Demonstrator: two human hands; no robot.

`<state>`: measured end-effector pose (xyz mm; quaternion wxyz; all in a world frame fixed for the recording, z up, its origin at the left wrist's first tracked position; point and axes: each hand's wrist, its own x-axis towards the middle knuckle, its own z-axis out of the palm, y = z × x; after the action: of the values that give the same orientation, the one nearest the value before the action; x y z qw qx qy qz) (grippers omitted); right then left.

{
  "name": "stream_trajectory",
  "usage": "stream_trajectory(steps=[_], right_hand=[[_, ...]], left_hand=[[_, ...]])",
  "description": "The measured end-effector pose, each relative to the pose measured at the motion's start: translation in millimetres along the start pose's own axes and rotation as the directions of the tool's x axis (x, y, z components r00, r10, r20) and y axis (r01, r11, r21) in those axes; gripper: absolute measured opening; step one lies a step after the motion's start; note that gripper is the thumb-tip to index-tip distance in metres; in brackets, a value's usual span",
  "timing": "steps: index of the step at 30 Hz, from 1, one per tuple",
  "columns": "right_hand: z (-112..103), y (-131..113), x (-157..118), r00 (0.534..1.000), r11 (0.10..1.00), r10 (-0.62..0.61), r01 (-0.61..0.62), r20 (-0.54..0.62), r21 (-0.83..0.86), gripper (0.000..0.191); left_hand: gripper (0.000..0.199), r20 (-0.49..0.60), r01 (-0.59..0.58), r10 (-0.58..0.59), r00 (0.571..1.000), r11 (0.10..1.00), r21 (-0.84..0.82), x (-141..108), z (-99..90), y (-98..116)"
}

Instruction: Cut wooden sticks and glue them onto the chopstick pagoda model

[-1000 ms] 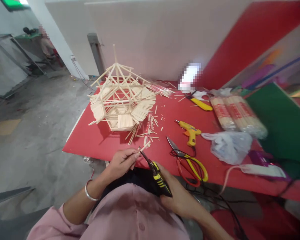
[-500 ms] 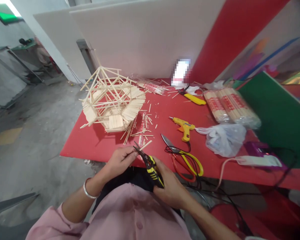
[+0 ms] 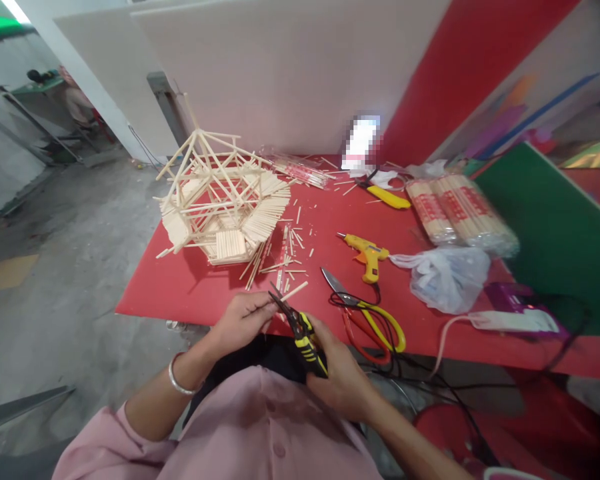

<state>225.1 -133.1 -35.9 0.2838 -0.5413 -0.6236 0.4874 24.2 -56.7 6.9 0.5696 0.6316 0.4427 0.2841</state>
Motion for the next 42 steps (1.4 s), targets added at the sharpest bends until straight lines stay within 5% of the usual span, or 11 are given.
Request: stream_trajectory(steps=[8,13,17,23,26,29,31,34,36,39,42], right_hand=[[2,-2,1,1.0,0.999,-0.009,0.011,0.029,-0.039,0.09],[2,-2,1,0.997,0.993,-0.069,0.071,0.024,-0.093,0.089],[6,-5,1,0.999,1.0,-0.02,0.021,0.047,-0.018,0.088],[1,-5,2,0.991,0.996,-0.051,0.042,0.12,0.072,0.095],[-6,-3,-1,0.975,0.978,0.001,-0.047,0.224,0.201,0.087],[-7,1,-4,0.943,0.895,0.122,-0.24,0.311,0.376,0.061],[-4,4,-4,0.893,0.726,0.136,-0.384,0.429,0.57,0.054],[2,7,-1,0.826,0.358,0.033,-0.535,0.563,0.765,0.065],[3,9,4,0.823,0.242,0.025,-0.556,0.567,0.795,0.067],[-1,9,10,0.819,0.206,0.055,-0.569,0.571,0.796,0.068],[-6,7,14,0.803,0.184,0.05,-0.592,0.594,0.785,0.071]], left_hand=[[0.041,0.109,0.207,-0.177,0.978,0.881,-0.426,1,-6.0,-17],[0.033,0.313,0.337,-0.173,0.934,0.722,-0.604,1,-11.5,-9],[0.029,0.367,0.378,-0.155,0.917,0.629,-0.679,2,-9.7,-12],[0.029,0.353,0.359,-0.147,0.924,0.65,-0.67,3,-10.9,-17],[0.032,0.295,0.32,-0.167,0.941,0.721,-0.614,3,-13.1,-18],[0.036,0.198,0.224,-0.143,0.97,0.847,-0.482,6,-13.7,-20],[0.04,0.136,0.111,-0.065,0.989,0.926,-0.361,11,-13.5,-24],[0.042,0.038,-0.055,0.061,0.997,0.986,-0.16,24,-13.0,-34],[0.038,-0.047,-0.099,0.102,0.994,0.993,0.068,35,-12.3,-43],[0.022,-0.254,-0.025,0.147,0.956,0.903,0.43,49,-9.7,-57],[0.028,-0.358,0.026,0.179,0.916,0.866,0.499,54,-4.0,-65]])
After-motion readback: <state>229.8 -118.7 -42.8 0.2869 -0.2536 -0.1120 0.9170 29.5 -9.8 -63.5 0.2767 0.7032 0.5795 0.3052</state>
